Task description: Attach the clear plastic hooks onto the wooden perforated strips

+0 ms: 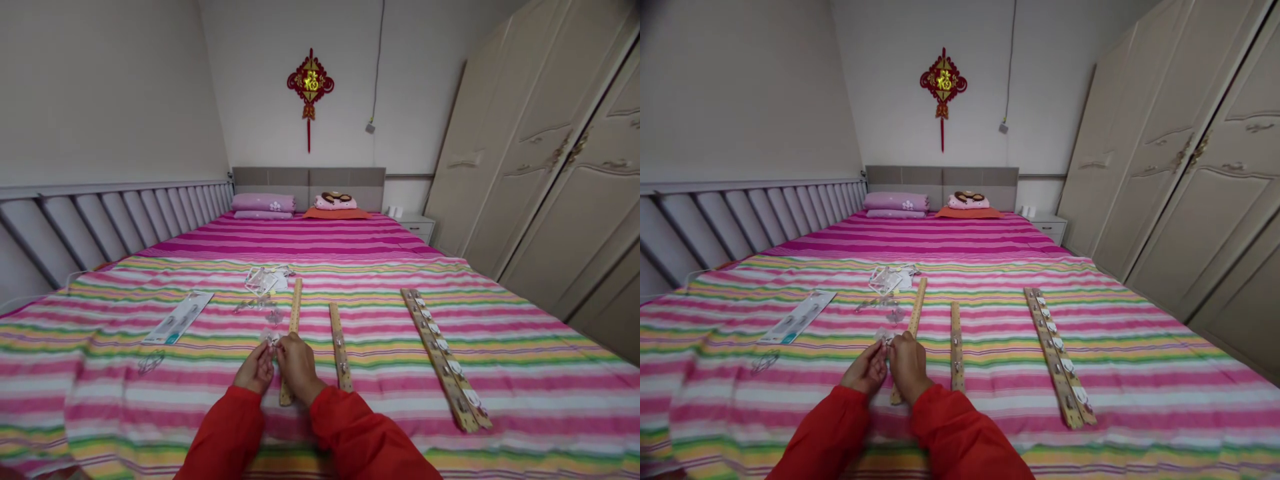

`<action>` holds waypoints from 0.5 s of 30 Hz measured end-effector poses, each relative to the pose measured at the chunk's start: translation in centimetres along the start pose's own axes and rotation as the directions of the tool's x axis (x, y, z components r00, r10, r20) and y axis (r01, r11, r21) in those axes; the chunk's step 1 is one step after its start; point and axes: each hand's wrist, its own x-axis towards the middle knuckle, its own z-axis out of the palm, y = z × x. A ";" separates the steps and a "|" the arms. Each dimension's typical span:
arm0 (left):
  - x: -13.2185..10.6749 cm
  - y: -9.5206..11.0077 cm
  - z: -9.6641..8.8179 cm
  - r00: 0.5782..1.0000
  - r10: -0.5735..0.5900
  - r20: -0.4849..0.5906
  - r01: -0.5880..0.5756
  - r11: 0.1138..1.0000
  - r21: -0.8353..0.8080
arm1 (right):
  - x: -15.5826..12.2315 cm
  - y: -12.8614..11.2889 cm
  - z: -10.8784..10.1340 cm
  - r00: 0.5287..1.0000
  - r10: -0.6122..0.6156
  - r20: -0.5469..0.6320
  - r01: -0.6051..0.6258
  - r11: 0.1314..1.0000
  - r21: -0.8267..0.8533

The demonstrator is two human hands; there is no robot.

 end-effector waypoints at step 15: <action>0.3 0.1 -0.6 0.986 0.164 -0.018 -0.165 0.986 -0.028 | 0.3 0.3 0.0 0.941 -0.321 0.107 0.333 0.934 -0.129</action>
